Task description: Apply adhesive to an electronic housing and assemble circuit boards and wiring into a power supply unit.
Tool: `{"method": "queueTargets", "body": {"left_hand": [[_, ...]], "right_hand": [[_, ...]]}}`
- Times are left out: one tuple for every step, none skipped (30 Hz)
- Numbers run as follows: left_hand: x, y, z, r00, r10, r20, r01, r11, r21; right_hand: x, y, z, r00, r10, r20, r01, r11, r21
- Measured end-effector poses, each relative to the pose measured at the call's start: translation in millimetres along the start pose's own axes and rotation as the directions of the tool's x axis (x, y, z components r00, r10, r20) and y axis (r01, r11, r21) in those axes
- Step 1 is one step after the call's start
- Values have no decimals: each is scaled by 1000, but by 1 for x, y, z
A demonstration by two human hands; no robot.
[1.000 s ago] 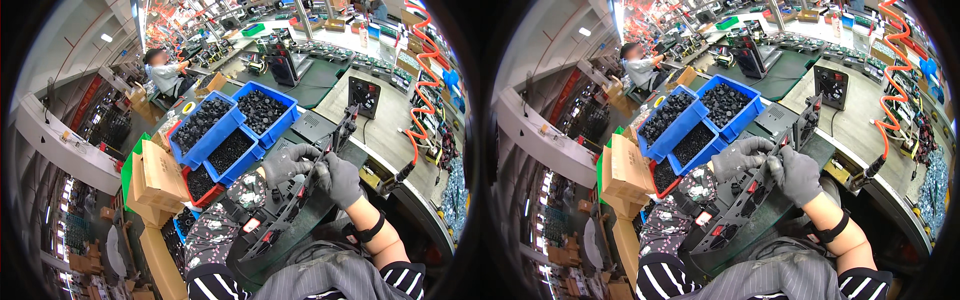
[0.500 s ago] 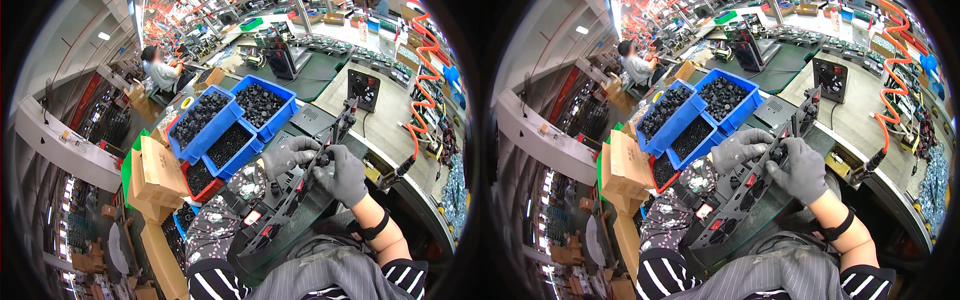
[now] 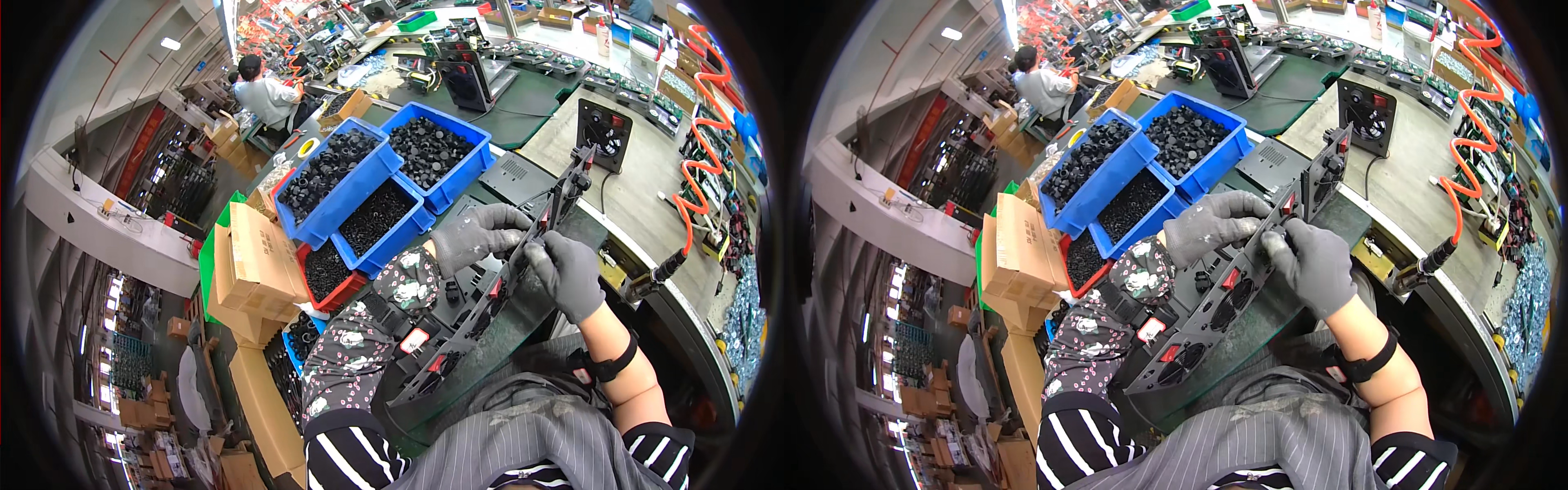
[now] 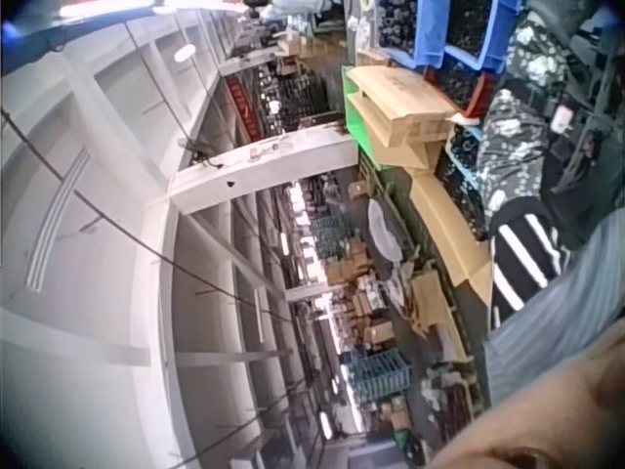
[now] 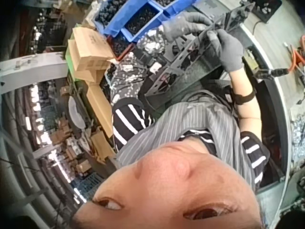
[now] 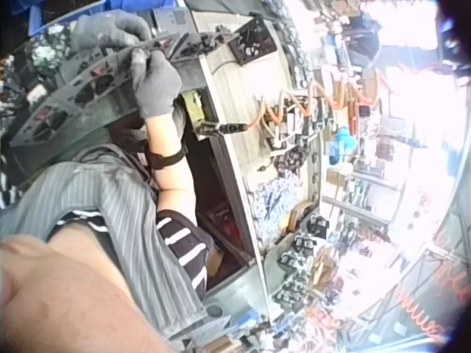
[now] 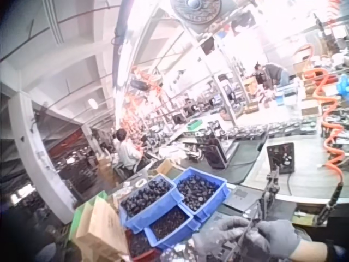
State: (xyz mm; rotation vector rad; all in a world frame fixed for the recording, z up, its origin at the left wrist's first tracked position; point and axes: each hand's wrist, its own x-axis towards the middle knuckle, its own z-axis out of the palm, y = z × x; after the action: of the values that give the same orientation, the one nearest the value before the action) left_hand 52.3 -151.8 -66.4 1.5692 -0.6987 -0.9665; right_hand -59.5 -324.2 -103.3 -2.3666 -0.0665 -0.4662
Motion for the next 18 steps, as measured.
{"method": "queueTargets", "body": {"left_hand": [[-2,3,0,1000,6,0,-6,1000,9],[-3,4,0,1000,11,-1,-11,1000,18],[-3,-2,-2,996,82,-20,-82,996,17],[-5,-2,-3,997,80,-21,-80,997,13],[-10,0,-5,995,85,-45,-89,991,-102],[-13,1,-6,994,85,-68,-98,971,-216],[-16,14,1,990,-13,-142,-12,984,-176],[-13,16,5,987,-43,-154,30,996,-88],[-8,11,7,989,-27,-142,24,999,-22],[-7,5,11,990,-14,-137,20,999,43],[-2,5,16,995,45,-85,-47,999,-25],[-2,12,12,994,-25,-108,47,976,213],[-8,22,10,991,-63,-118,84,980,182],[-9,25,10,990,-100,-104,115,982,151],[-11,21,10,992,-24,-123,44,986,161],[-8,18,8,990,60,-129,-37,983,177],[-7,14,2,986,48,-160,-33,995,96],[-6,10,-3,981,30,-191,-28,999,16]], "right_hand": [[1,5,1,999,3,51,-2,1000,-16],[0,4,0,999,7,52,-6,1000,-16],[-1,1,-1,1000,-20,-7,20,1000,5],[-2,-2,-2,997,-47,-64,49,998,26],[-3,-4,-1,997,-44,-60,46,999,26],[-4,-6,-1,977,-98,-188,105,994,24],[-6,-6,0,940,-142,-311,154,988,12],[-7,-5,1,944,-130,-304,140,990,9],[-5,-1,2,948,-145,-284,147,989,-16],[-4,-1,3,952,-164,-261,160,986,-35],[-4,-1,4,955,-142,-262,139,990,-31],[-1,-2,4,960,-117,-253,111,993,-40],[2,-4,6,975,-106,-194,104,994,-24],[2,-4,5,987,-81,-142,79,997,-21],[2,-3,7,991,-65,-120,68,997,24],[4,1,10,992,-44,-114,51,997,60],[5,5,14,988,-61,-139,72,995,73],[3,7,10,993,-54,-105,57,998,22]]}}
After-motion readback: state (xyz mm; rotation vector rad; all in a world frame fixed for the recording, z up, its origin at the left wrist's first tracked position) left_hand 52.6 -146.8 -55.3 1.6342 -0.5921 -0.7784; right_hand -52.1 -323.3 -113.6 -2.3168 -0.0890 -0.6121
